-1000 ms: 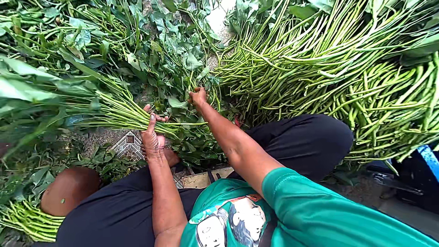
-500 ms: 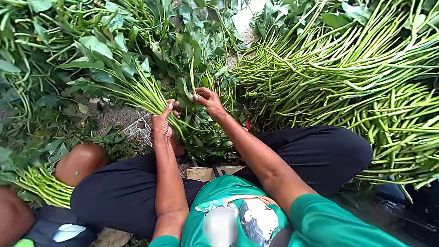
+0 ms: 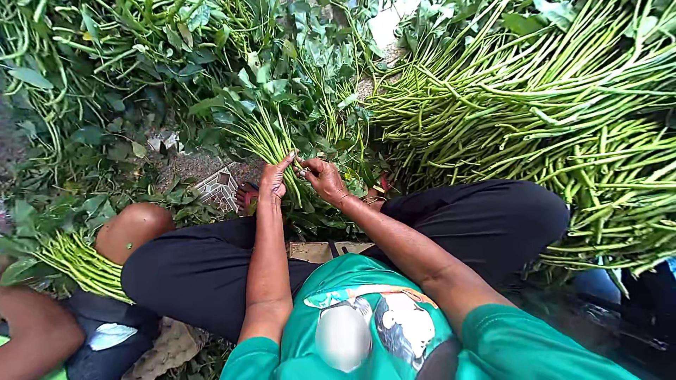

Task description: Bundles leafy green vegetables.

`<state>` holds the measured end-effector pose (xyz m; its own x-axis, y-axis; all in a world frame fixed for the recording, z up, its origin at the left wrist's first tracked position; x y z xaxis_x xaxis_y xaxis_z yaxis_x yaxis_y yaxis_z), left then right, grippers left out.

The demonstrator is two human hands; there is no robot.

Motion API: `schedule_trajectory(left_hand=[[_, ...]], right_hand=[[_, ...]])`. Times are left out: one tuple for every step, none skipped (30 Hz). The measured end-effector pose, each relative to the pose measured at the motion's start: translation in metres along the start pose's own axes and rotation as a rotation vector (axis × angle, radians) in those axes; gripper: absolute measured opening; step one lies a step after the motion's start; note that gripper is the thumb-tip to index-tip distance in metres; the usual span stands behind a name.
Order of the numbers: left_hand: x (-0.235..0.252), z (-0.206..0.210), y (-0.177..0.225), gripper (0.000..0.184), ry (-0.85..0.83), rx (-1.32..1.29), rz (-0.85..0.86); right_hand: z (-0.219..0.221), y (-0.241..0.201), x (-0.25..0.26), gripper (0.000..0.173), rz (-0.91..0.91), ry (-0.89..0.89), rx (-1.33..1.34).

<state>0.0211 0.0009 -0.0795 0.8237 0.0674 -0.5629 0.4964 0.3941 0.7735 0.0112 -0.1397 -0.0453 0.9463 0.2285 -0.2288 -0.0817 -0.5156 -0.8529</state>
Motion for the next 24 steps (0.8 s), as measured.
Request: schedule_trajectory(left_hand=[[-0.001, 0.001, 0.000, 0.023, 0.017, 0.066, -0.008], [-0.002, 0.001, -0.001, 0.024, 0.039, 0.133, -0.013], [-0.002, 0.000, -0.001, 0.025, 0.052, 0.193, -0.012], [-0.002, 0.000, -0.001, 0.025, 0.056, 0.238, -0.003], [-0.002, 0.000, 0.002, 0.025, 0.050, 0.286, 0.017], [-0.002, 0.000, 0.004, 0.025, 0.048, 0.333, 0.038], [-0.002, 0.001, 0.006, 0.026, 0.049, 0.370, 0.060], [-0.003, 0.001, 0.008, 0.028, 0.060, 0.410, 0.080], [-0.005, 0.002, 0.011, 0.029, 0.071, 0.458, 0.092], [-0.007, 0.004, 0.013, 0.030, 0.087, 0.505, 0.099], [-0.008, 0.006, 0.015, 0.034, 0.091, 0.569, 0.098], [-0.009, 0.008, 0.016, 0.037, 0.090, 0.617, 0.096], [-0.007, 0.009, 0.016, 0.036, 0.086, 0.627, 0.104], [-0.004, 0.010, 0.014, 0.032, 0.078, 0.590, 0.125], [-0.001, 0.010, 0.013, 0.026, 0.070, 0.522, 0.145], [0.001, 0.009, 0.013, 0.022, 0.069, 0.464, 0.153], [0.003, 0.004, 0.015, 0.020, 0.082, 0.434, 0.157], [0.006, -0.004, 0.020, 0.020, 0.101, 0.416, 0.160], [0.009, -0.013, 0.025, 0.021, 0.111, 0.412, 0.154], [0.011, -0.021, 0.028, 0.020, 0.103, 0.411, 0.140], [0.011, -0.027, 0.030, 0.020, 0.091, 0.413, 0.114], [0.009, -0.031, 0.030, 0.020, 0.080, 0.408, 0.090], [0.008, -0.035, 0.031, 0.020, 0.071, 0.393, 0.075], [0.008, -0.038, 0.031, 0.019, 0.060, 0.372, 0.068]], right_hand=[[-0.001, 0.001, -0.001, 0.024, 0.018, -0.008, -0.041], [0.000, 0.003, -0.003, 0.025, 0.048, -0.026, -0.059], [0.000, 0.007, -0.003, 0.027, 0.095, -0.054, -0.046], [0.002, 0.012, -0.002, 0.029, 0.159, -0.084, 0.021], [0.005, 0.018, 0.000, 0.032, 0.223, -0.102, 0.135], [0.009, 0.023, 0.003, 0.036, 0.283, -0.103, 0.266], [0.013, 0.027, 0.006, 0.041, 0.338, -0.093, 0.358], [0.016, 0.029, 0.009, 0.046, 0.379, -0.082, 0.386], [0.018, 0.030, 0.013, 0.049, 0.411, -0.079, 0.372], [0.018, 0.030, 0.015, 0.050, 0.436, -0.069, 0.344], [0.018, 0.030, 0.016, 0.049, 0.445, -0.058, 0.320], [0.018, 0.029, 0.018, 0.046, 0.435, -0.048, 0.294], [0.016, 0.026, 0.018, 0.043, 0.411, -0.040, 0.253], [0.013, 0.025, 0.017, 0.040, 0.394, -0.037, 0.204], [0.011, 0.026, 0.012, 0.038, 0.391, -0.058, 0.139], [0.008, 0.028, 0.003, 0.036, 0.393, -0.094, 0.055], [0.006, 0.033, -0.009, 0.035, 0.397, -0.134, -0.030], [0.005, 0.044, -0.022, 0.034, 0.421, -0.185, -0.097], [0.006, 0.060, -0.034, 0.033, 0.465, -0.257, -0.142], [0.007, 0.079, -0.045, 0.033, 0.515, -0.337, -0.190], [0.006, 0.092, -0.053, 0.034, 0.550, -0.410, -0.254], [0.002, 0.096, -0.056, 0.036, 0.569, -0.485, -0.339], [-0.005, 0.094, -0.056, 0.039, 0.578, -0.540, -0.418], [-0.015, 0.085, -0.052, 0.041, 0.570, -0.543, -0.497]])
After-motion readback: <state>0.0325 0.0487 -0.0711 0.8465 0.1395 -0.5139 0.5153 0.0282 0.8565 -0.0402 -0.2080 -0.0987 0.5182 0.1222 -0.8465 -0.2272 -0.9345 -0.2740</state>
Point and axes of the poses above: each hand's wrist, its own x-axis towards the middle knuckle, its own z-axis out of the palm, y = z × x, the point moved 8 cm from there along x, towards the middle knuckle, and after that the axes turned 4 degrees about z, right-handed, at the moved point
